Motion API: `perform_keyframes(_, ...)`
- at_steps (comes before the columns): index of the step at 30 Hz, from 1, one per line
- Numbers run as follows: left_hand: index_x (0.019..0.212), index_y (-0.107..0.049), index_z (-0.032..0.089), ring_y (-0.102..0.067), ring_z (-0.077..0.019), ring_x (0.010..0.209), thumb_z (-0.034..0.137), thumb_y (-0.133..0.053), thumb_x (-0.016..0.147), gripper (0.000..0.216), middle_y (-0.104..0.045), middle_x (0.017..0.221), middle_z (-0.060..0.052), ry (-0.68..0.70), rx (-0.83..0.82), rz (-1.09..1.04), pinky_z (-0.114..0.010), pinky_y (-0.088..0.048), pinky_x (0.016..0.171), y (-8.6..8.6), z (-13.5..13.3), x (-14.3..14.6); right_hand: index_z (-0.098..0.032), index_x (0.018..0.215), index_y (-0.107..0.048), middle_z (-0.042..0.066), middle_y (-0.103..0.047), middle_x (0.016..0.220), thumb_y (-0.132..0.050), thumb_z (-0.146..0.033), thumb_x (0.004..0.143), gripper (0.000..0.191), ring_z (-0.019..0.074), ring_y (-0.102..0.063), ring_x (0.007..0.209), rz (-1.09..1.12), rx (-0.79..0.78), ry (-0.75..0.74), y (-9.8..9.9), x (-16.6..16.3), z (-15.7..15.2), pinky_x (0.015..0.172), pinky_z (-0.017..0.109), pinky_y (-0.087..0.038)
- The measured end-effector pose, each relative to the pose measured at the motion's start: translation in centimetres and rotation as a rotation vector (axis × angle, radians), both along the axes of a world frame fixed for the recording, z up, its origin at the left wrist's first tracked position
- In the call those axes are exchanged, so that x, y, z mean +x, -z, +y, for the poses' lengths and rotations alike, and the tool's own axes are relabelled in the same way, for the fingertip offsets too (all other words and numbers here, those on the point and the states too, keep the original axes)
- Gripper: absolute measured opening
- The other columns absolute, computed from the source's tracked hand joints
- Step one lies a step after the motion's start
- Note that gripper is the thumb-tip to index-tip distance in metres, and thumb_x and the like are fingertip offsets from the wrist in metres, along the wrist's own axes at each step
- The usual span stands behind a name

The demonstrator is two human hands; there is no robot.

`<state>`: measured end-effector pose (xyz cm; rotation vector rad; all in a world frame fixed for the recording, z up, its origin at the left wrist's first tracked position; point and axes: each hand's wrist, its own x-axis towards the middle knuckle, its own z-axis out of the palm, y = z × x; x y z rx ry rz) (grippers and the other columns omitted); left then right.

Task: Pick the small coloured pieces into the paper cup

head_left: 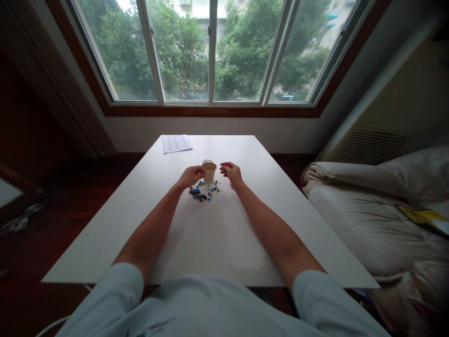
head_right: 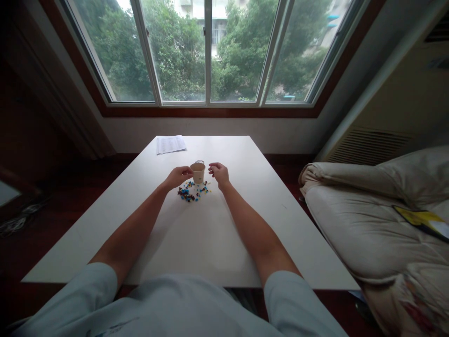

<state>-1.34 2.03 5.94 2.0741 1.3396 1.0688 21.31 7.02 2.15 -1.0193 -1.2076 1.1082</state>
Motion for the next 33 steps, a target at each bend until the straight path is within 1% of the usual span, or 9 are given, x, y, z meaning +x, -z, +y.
perform_keyframes(3, 0.087, -0.071, 0.016, -0.055, -0.0129, 0.068, 0.038, -0.068, 0.076, 0.024, -0.068, 0.077, -0.003, 0.009, -0.035, -0.295, -0.026, -0.043, 0.063, -0.4, 0.8, 0.9, -0.017, 0.087, -0.067, 0.002, -0.068, 0.075, -0.056, -0.025, 0.071, 0.022, 0.0099, -0.057, 0.059, 0.012, -0.052, 0.09, 1.5, 1.0, 0.4, 0.052, 0.022, -0.041)
perform_keyframes(6, 0.088, -0.07, 0.015, -0.053, -0.0115, 0.066, 0.039, -0.071, 0.073, 0.029, -0.067, 0.078, -0.004, -0.065, -0.098, -0.51, -0.025, -0.041, 0.059, -0.3, 1.8, 1.8, -0.017, 0.086, -0.066, 0.001, -0.065, 0.072, -0.057, -0.027, 0.069, 0.022, 0.0092, -0.055, 0.056, 0.056, -0.127, 0.134, 2.5, 1.7, 0.8, 0.051, 0.021, -0.039)
perform_keyframes(12, 0.094, -0.071, 0.016, -0.051, -0.0106, 0.065, 0.042, -0.073, 0.071, 0.034, -0.069, 0.087, -0.006, -0.209, -0.218, -0.629, -0.022, -0.037, 0.052, 0.5, 2.6, 2.1, -0.018, 0.087, -0.065, 0.0, -0.064, 0.07, -0.057, -0.03, 0.066, 0.026, 0.0092, -0.054, 0.056, 0.057, -0.124, 0.124, 3.1, 1.7, 1.2, 0.051, 0.021, -0.039)
perform_keyframes(17, 0.099, -0.07, 0.014, -0.059, -0.0145, 0.075, 0.04, -0.066, 0.077, 0.034, -0.072, 0.095, -0.009, -0.257, -0.153, -0.532, -0.024, -0.043, 0.058, 0.7, 2.1, 2.6, -0.017, 0.086, -0.065, 0.001, -0.064, 0.069, -0.057, -0.031, 0.064, 0.027, 0.0102, -0.054, 0.056, 0.036, -0.128, 0.108, 3.1, 1.4, 1.0, 0.051, 0.021, -0.039)
perform_keyframes(21, 0.095, -0.071, 0.015, -0.063, -0.0171, 0.085, 0.037, -0.062, 0.079, 0.028, -0.073, 0.095, -0.008, -0.251, -0.039, -0.458, -0.027, -0.05, 0.072, 0.8, 1.8, 3.1, -0.017, 0.086, -0.065, 0.001, -0.065, 0.07, -0.059, -0.032, 0.064, 0.027, 0.0106, -0.054, 0.057, 0.031, -0.118, 0.089, 2.8, 1.3, 0.5, 0.052, 0.022, -0.039)
perform_keyframes(25, 0.097, -0.071, 0.017, -0.064, -0.0181, 0.092, 0.033, -0.059, 0.082, 0.025, -0.073, 0.101, -0.007, -0.269, 0.024, -0.38, -0.029, -0.049, 0.08, 0.7, 1.5, 3.0, -0.018, 0.084, -0.066, 0.001, -0.065, 0.07, -0.06, -0.034, 0.064, 0.026, 0.0107, -0.054, 0.056, 0.022, -0.087, 0.049, 2.5, 1.1, 0.1, 0.052, 0.023, -0.039)
perform_keyframes(28, 0.099, -0.072, 0.019, -0.063, -0.0175, 0.092, 0.032, -0.057, 0.084, 0.025, -0.073, 0.103, -0.006, -0.291, 0.071, -0.292, -0.029, -0.048, 0.079, 0.4, 1.0, 2.8, -0.018, 0.085, -0.067, 0.001, -0.064, 0.07, -0.061, -0.036, 0.066, 0.027, 0.0109, -0.054, 0.057, 0.016, -0.055, 0.014, 2.4, 0.9, -0.2, 0.053, 0.023, -0.039)
perform_keyframes(30, 0.102, -0.071, 0.02, -0.061, -0.0159, 0.083, 0.032, -0.055, 0.086, 0.026, -0.073, 0.102, -0.005, -0.29, 0.095, -0.218, -0.029, -0.047, 0.074, 0.1, 0.6, 2.5, -0.018, 0.085, -0.067, 0.001, -0.064, 0.069, -0.061, -0.036, 0.067, 0.026, 0.0109, -0.053, 0.057, 0.008, -0.022, -0.033, 2.4, 0.9, -0.3, 0.054, 0.024, -0.04)
perform_keyframes(33, 0.1, -0.072, 0.019, -0.057, -0.0143, 0.073, 0.031, -0.056, 0.086, 0.025, -0.073, 0.096, -0.004, -0.215, 0.138, -0.077, -0.028, -0.044, 0.069, -0.2, 0.0, 2.1, -0.018, 0.082, -0.069, -0.001, -0.061, 0.065, -0.061, -0.034, 0.069, 0.023, 0.0108, -0.051, 0.057, -0.063, 0.057, -0.116, 2.5, 0.8, -0.6, 0.056, 0.024, -0.039)
